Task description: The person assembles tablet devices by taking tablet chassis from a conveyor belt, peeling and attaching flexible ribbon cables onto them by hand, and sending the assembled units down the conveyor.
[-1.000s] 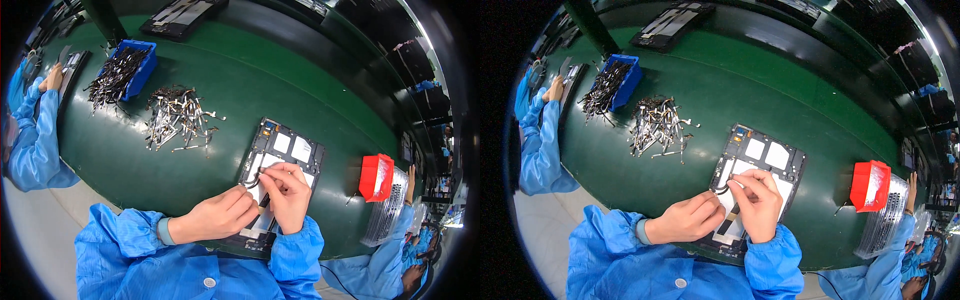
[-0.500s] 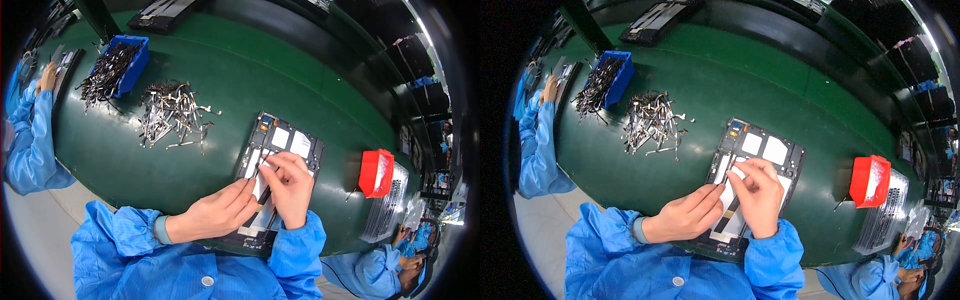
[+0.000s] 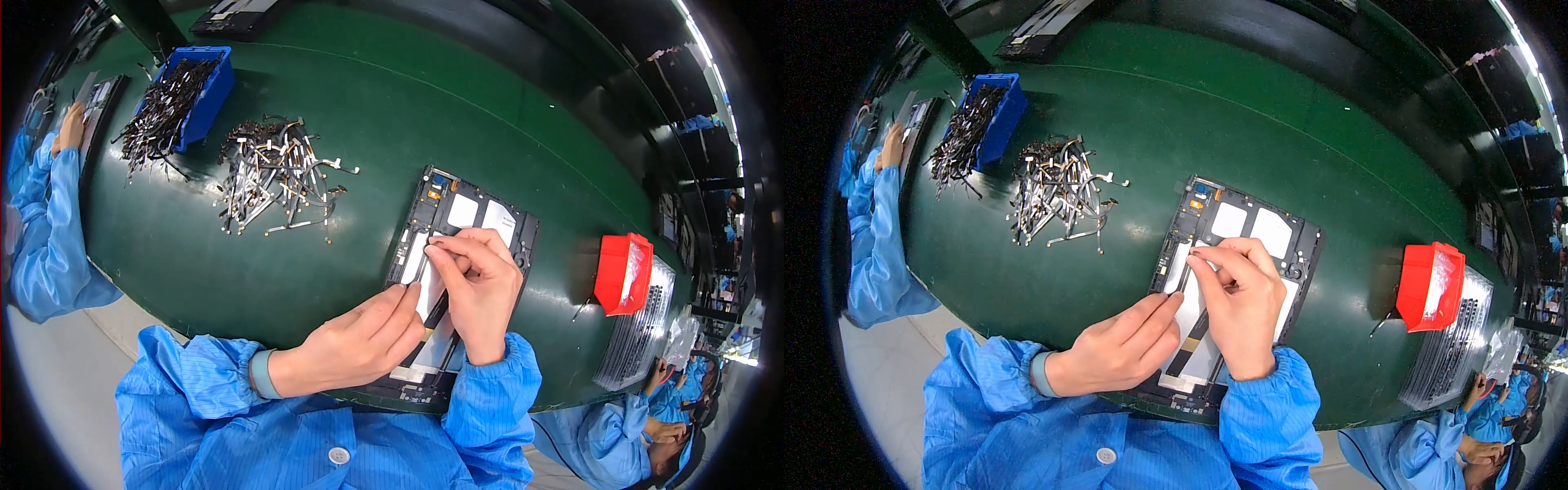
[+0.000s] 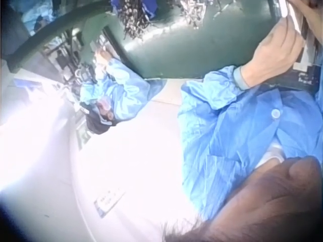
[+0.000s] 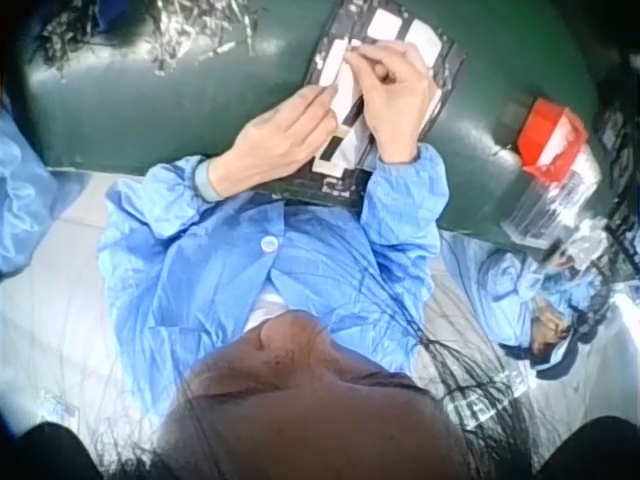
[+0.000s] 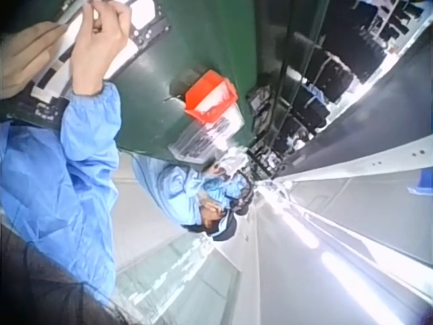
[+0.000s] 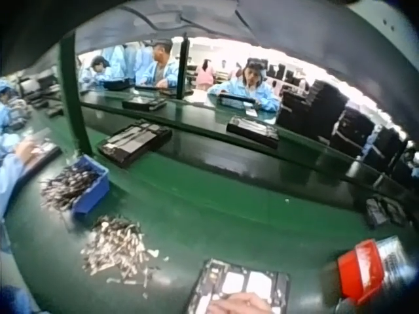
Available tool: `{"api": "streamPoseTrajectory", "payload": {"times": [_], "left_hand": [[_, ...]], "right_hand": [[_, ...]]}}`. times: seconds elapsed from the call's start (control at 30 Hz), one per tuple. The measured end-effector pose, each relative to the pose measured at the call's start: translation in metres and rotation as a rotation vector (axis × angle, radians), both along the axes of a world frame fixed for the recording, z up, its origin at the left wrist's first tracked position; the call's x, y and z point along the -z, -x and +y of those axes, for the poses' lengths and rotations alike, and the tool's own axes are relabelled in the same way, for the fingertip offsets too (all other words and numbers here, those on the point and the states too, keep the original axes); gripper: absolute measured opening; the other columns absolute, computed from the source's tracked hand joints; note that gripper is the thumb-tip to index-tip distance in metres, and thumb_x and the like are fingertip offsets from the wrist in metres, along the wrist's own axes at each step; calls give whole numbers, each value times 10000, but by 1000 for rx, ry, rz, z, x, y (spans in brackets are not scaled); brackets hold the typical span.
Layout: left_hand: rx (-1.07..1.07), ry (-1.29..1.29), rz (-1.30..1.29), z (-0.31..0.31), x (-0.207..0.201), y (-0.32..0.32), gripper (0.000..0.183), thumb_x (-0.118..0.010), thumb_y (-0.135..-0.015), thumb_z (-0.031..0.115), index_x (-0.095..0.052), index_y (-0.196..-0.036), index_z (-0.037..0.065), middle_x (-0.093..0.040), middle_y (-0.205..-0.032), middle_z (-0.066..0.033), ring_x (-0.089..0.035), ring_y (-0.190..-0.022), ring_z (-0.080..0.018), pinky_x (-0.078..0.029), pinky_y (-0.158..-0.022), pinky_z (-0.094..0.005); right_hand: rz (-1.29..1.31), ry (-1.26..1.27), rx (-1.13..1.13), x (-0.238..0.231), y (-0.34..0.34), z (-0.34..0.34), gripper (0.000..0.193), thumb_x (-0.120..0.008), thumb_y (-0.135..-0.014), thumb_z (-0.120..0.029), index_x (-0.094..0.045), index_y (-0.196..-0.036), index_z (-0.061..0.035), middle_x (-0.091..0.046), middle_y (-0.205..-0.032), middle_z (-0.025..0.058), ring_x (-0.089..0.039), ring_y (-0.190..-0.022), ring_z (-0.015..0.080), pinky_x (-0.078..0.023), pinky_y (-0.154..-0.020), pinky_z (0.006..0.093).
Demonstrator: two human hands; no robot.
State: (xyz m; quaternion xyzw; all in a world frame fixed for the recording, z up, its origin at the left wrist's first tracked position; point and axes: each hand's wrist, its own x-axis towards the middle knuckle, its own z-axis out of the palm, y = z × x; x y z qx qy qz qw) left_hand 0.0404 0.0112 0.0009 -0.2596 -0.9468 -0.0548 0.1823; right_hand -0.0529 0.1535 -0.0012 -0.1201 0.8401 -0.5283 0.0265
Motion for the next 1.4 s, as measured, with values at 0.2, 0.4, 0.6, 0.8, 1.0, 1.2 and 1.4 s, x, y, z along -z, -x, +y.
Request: {"api": "streamPoseTrajectory", "payload": {"times": [0.2, 0.4, 0.6, 0.8, 1.0, 1.2, 1.4], "left_hand": [[-13, 43, -7, 1, -5, 2, 178, -535, -825, 186, -583, -906, 34, -625, -1078, -123, -598, -1012, -209, -499, -905, -272], [-7, 61, -9, 1, -6, 2, 217, -535, -820, 194, -585, -952, 29, -615, -1072, -124, -592, -1018, -218, -496, -905, -276], [-24, 102, -43, 7, -13, -2, 278, -534, -810, 189, -571, -1036, 31, -589, -1119, -136, -574, -1058, -245, -492, -904, -283], [4, -242, -193, -6, -10, -23, 406, -579, -802, 151, -541, -1174, -9, -520, -1289, -210, -491, -1232, -346, -447, -1000, -382], [-214, -672, -457, -7, -8, -37, 523, -563, -901, 182, -378, -1299, -102, -485, -1296, -276, -413, -1268, -441, -343, -1074, -475], [-201, -843, -421, -12, -5, 14, 414, -545, -900, 129, -440, -1273, -15, -615, -1078, -256, -533, -1149, -401, -414, -990, -451], [-418, -446, 62, -91, 17, 46, 235, -695, -752, 115, -685, -985, 93, -620, -903, -38, -551, -876, -246, -453, -768, -365]], "right_hand": [[55, -137, 31, -12, -10, -8, 305, -693, -801, -1, -657, -1101, -39, -601, -951, 96, -575, -629, 143, -491, -553, 267], [462, -527, -192, -10, -30, 4, 386, -648, -704, 32, -679, -1081, -45, -578, -976, 84, -565, -814, 237, -496, -682, 340], [515, -495, -161, -11, -7, 8, 312, -651, -721, 18, -702, -1021, -49, -540, -885, 75, -524, -772, 241, -452, -663, 349], [346, -386, -41, -14, -35, 52, 404, -579, -856, -26, -580, -1259, -41, -561, -1256, 173, -516, -1160, 316, -433, -959, 353], [-39, -269, 161, -3, -82, 84, 494, -476, -935, -41, -390, -1417, 22, -433, -1433, 210, -378, -1355, 274, -318, -1085, 349], [-141, 520, 123, -9, -31, 79, 688, -538, -868, 36, -236, -1485, -3, -259, -1522, 228, -351, -1366, 278, -305, -1102, 339], [-137, 640, 29, 21, 95, 51, 649, -589, -876, 18, -303, -1458, 5, -269, -1514, 236, -384, -1349, 266, -338, -1086, 328]]}}
